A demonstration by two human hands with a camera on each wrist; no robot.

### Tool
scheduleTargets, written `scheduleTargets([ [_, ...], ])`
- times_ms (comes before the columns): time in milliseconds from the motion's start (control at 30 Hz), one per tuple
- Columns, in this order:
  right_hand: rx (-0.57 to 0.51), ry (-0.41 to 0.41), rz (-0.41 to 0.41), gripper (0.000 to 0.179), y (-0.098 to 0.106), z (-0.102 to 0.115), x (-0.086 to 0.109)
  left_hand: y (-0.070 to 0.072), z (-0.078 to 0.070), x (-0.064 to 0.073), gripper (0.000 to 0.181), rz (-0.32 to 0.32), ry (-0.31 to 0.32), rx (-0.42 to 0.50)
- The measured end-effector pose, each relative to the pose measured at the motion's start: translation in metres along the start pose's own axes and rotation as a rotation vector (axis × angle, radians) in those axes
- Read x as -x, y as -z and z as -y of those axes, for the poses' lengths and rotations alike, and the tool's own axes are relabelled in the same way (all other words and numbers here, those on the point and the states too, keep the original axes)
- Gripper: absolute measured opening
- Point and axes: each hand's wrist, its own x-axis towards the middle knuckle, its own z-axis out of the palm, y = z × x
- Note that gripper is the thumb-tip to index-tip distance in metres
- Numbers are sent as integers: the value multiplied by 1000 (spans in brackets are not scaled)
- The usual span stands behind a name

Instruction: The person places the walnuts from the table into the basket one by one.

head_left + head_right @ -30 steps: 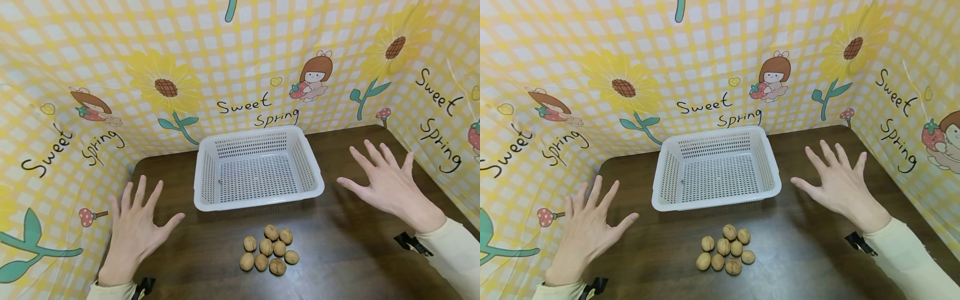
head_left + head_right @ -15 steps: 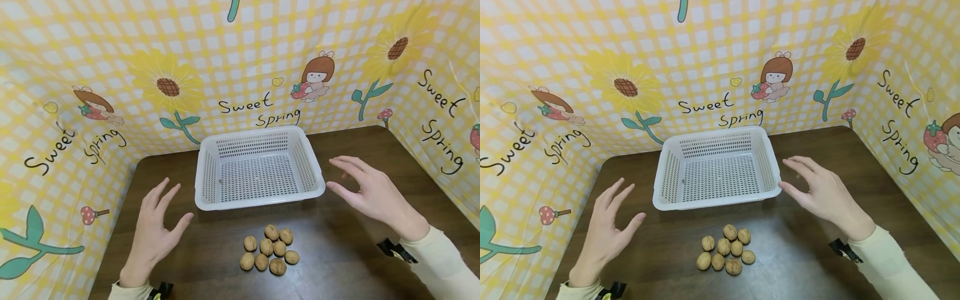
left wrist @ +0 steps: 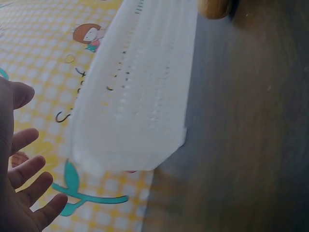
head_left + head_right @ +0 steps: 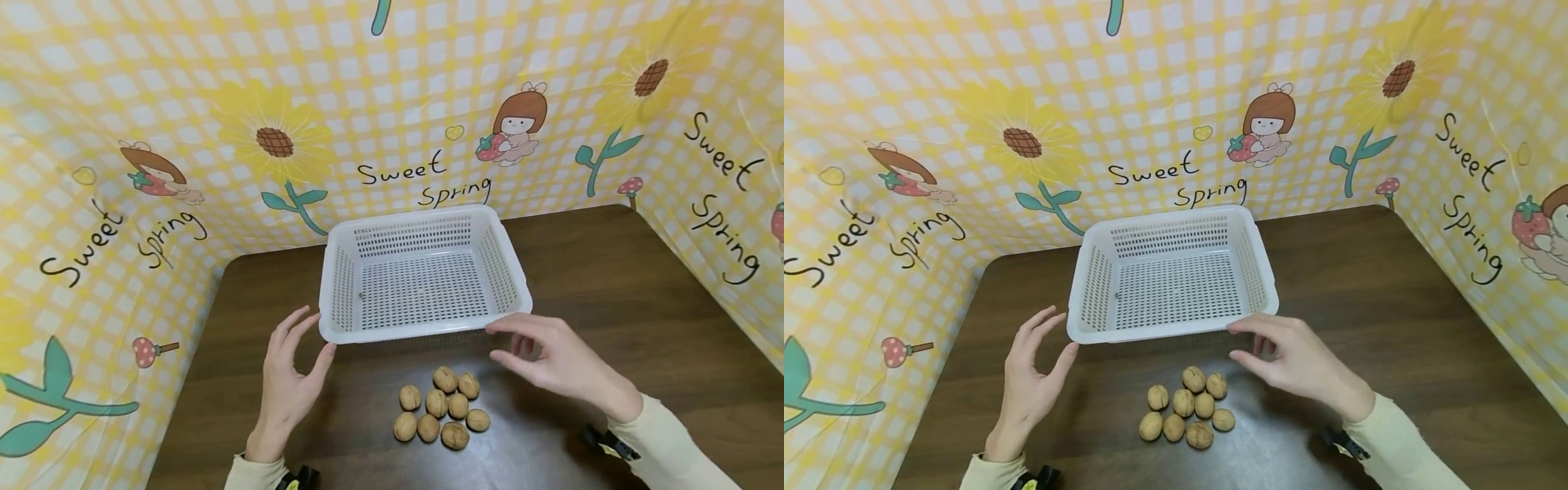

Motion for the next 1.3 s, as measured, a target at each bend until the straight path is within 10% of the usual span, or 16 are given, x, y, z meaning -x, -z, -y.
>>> scheduleTargets([
  [500,-134,-58,277,35,-56,-12,-3,-28,6,7,34,-24,51,-2],
  [1300,-10,-67,416,34,-89,-19,-9,-39,12,11,22,-114,-41,10],
])
